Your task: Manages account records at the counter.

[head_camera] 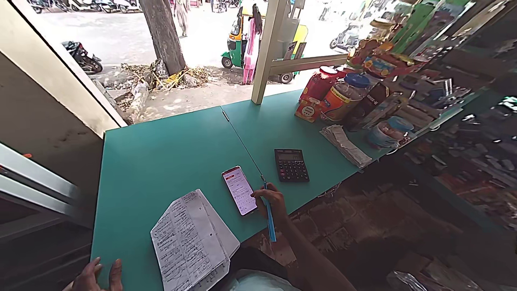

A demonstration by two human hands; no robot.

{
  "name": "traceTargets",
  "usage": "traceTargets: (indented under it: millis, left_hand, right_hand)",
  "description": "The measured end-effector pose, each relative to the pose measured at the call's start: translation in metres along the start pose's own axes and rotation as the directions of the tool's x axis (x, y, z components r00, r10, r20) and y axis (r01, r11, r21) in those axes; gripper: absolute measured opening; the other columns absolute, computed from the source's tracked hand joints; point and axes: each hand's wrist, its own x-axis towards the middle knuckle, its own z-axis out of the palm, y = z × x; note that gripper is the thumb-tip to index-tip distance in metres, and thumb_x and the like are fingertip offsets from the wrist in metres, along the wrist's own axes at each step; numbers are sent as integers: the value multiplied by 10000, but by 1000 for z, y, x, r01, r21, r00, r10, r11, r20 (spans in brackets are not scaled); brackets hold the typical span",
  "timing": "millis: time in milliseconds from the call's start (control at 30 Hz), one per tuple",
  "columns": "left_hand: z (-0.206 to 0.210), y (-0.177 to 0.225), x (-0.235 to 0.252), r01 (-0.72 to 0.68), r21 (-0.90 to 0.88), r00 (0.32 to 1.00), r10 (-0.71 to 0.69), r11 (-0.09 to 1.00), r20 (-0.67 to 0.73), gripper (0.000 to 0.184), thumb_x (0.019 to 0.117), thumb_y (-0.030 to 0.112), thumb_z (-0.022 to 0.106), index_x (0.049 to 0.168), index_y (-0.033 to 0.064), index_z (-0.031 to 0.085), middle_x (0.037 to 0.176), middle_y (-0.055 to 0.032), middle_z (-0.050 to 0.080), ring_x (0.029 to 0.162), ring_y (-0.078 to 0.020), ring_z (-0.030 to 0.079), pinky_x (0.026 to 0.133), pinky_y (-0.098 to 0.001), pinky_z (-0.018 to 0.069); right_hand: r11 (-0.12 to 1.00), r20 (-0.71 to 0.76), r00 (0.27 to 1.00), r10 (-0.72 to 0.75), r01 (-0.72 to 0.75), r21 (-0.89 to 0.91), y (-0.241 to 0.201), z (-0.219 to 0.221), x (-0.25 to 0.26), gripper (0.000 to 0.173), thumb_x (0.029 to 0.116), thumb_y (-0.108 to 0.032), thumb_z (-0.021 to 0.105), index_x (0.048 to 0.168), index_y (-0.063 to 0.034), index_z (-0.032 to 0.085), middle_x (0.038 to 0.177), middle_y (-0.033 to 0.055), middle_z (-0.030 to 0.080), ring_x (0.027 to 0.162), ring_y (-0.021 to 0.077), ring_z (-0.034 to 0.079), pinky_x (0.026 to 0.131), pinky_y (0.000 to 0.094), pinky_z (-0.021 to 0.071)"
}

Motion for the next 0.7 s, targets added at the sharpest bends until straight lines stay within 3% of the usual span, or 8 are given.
traceTargets:
  millis: [67, 167, 267, 367, 467, 567, 633, 700]
  left_hand:
    - [3, -2, 0, -15, 5, 1000, 15, 1000, -23, 508, 1024, 488, 501, 1246, 60, 662, 1187, -184, 681, 1216, -384, 580, 1050, -516, 407]
    - [1, -1, -1, -14, -10, 1000, 14, 1000, -28, 521, 1028, 470, 498, 1263, 27, 640, 1220, -200, 667, 1245, -388, 561, 1081, -513, 387]
    - [1, -5, -1, -70, -4, 997, 70, 998, -16, 472, 1029, 458, 501, 1106, 53, 731, 1336, -249, 599, 1301, -444, 507, 1117, -556, 348]
    - [2, -7, -1, -83, -10, 996, 82, 997, -37, 491, 1017, 487, 498, 1154, 73, 724, 1452, -289, 500, 1377, -471, 431, 1151, -563, 299]
    - [5, -8, 0, -86, -29, 994, 84, 996, -73, 543, 1014, 501, 493, 1211, 28, 672, 1436, -294, 503, 1368, -474, 435, 1153, -562, 296]
    - [7, -12, -1, -115, -37, 991, 112, 993, -68, 559, 1019, 512, 457, 1079, 23, 722, 1398, -304, 537, 1328, -524, 451, 1127, -621, 295]
    - [7, -10, -2, -106, -47, 991, 102, 993, -87, 561, 1018, 523, 454, 1131, 41, 719, 1406, -299, 532, 1332, -520, 449, 1130, -617, 293]
    - [6, -8, -3, -74, -57, 992, 68, 996, -104, 569, 1022, 526, 454, 1267, 61, 673, 1417, -283, 528, 1340, -497, 451, 1133, -592, 303]
  right_hand:
    - [1000, -1, 1000, 2, -2, -8, -1, 0, 0, 144, 859, -104, 608, 842, -132, 748, 864, -19, 772, 843, 112, 655, 841, 241, 500]
    - [1000, -5, 1000, 3, -3, -13, 0, 0, 0, 145, 854, -108, 606, 838, -134, 748, 863, -18, 773, 844, 114, 660, 830, 240, 505]
    - [1000, 4, 1000, 13, -13, -14, -1, 0, 0, 146, 852, -114, 606, 847, -133, 751, 869, -13, 772, 847, 117, 656, 805, 237, 507]
    - [1000, 12, 1000, 12, -12, -4, -1, -1, 0, 142, 859, -114, 607, 856, -135, 748, 872, -16, 769, 852, 112, 650, 810, 234, 500]
    - [1000, 1, 1000, 5, -5, -9, -1, -1, 1, 143, 852, -105, 607, 843, -132, 748, 863, -12, 769, 837, 116, 647, 800, 235, 497]
    - [1000, 5, 1000, 17, -17, -7, -3, -1, 1, 148, 856, -103, 610, 838, -115, 756, 856, 9, 772, 845, 129, 662, 810, 248, 510]
    - [1000, 12, 1000, 20, -19, -6, -3, -1, 1, 150, 863, -101, 609, 837, -110, 757, 865, 12, 776, 852, 126, 671, 828, 249, 514]
    - [1000, 11, 1000, 15, -15, -4, -3, 0, 2, 154, 864, -92, 607, 828, -105, 756, 862, 15, 776, 844, 123, 666, 817, 243, 511]
